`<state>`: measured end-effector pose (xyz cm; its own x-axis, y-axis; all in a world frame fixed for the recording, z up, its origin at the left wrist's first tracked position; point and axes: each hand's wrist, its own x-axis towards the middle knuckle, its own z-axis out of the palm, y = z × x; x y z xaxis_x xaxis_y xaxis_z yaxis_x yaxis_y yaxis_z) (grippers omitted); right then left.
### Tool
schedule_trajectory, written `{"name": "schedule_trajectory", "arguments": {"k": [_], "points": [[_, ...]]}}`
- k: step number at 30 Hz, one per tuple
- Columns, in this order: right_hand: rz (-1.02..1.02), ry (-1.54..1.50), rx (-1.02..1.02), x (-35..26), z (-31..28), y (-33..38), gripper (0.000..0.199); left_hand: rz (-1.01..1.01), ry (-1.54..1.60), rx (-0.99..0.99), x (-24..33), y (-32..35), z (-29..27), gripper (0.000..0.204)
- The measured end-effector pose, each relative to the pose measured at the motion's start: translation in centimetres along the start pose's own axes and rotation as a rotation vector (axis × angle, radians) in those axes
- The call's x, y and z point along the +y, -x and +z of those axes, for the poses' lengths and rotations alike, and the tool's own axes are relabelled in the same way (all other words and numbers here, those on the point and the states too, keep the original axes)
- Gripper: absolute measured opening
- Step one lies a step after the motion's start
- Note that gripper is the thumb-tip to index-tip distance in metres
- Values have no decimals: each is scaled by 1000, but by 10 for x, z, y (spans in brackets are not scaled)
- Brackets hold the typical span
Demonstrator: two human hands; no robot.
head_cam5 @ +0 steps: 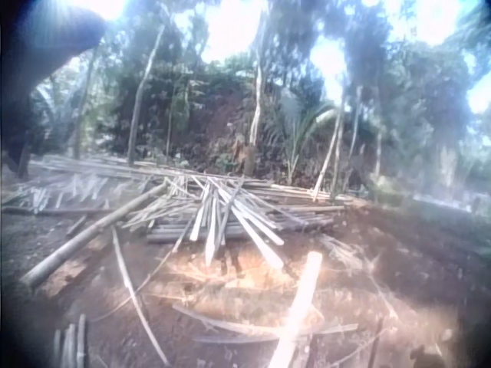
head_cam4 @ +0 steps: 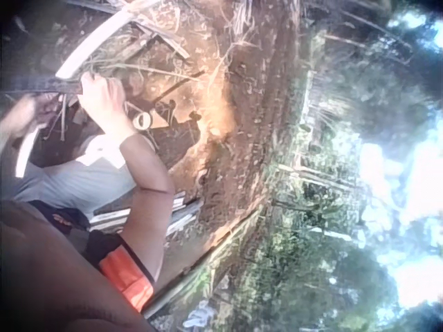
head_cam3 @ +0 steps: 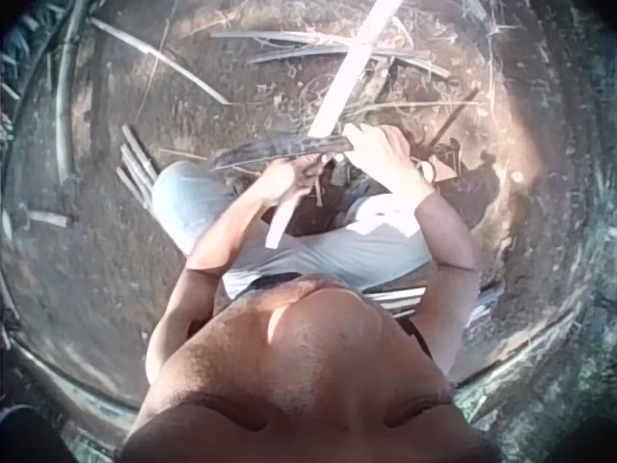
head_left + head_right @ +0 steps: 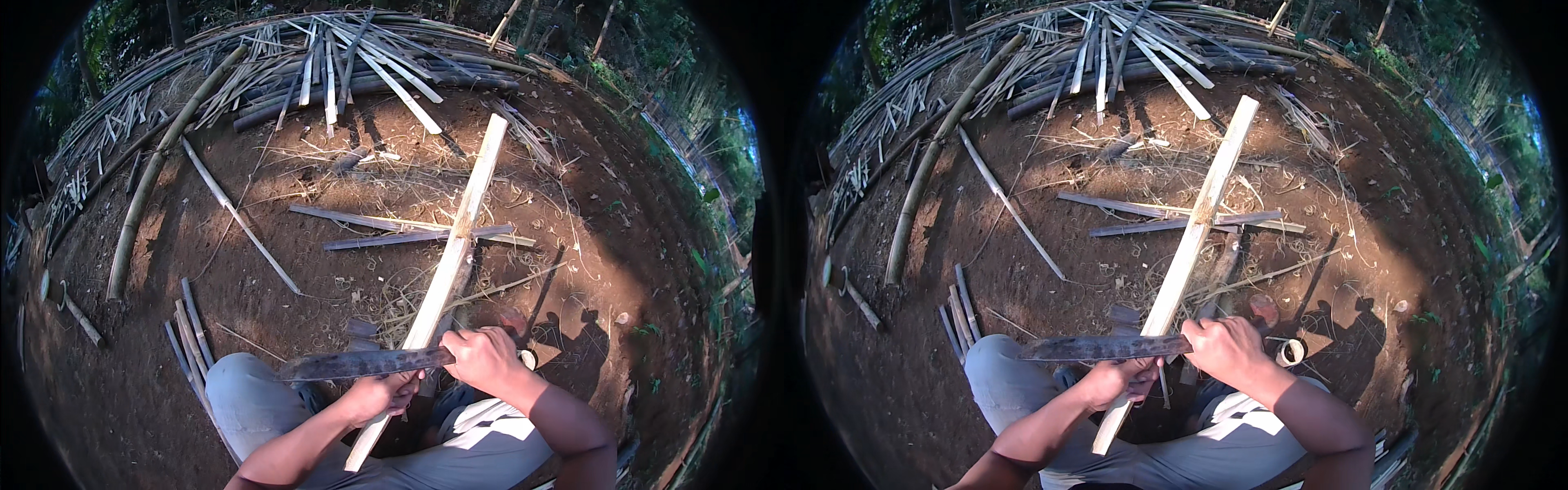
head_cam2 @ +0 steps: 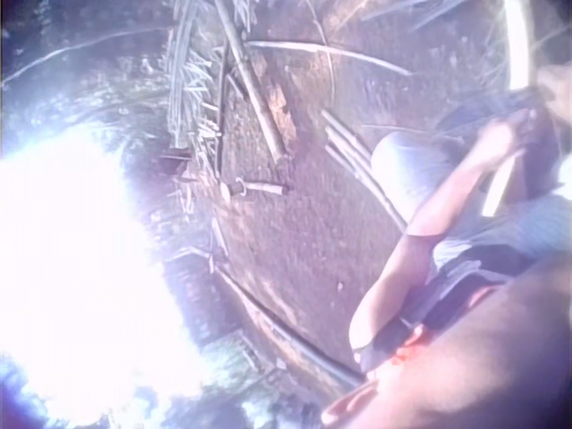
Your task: The person sits on the ground and uses a machete to shave and smooth a long piece of bamboo. They repeatedly scrape the blade along the bamboo's length to remove splinters and create a flat surface, occasionally flipping the piece to work on different sides.
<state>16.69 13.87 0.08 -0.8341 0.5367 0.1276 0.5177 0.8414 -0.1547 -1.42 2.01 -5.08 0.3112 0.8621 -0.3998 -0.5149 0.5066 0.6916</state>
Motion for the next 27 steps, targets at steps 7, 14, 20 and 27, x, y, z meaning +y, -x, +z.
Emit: {"name": "schedule_trajectory", "arguments": {"k": [7, 14, 20, 27], "points": [[478, 13, 77, 83, -12, -30, 6, -20, -48, 38, 1, 13, 11, 33], [6, 192, 259, 59, 18, -24, 10, 41, -100, 119, 11, 13, 15, 33], [370, 160, 82, 60, 3, -26, 5, 19, -251, 205, -2, 16, 16, 36], [517, 75, 175, 98, 12, -24, 10, 18, -209, 138, 2, 30, 20, 32]]}}
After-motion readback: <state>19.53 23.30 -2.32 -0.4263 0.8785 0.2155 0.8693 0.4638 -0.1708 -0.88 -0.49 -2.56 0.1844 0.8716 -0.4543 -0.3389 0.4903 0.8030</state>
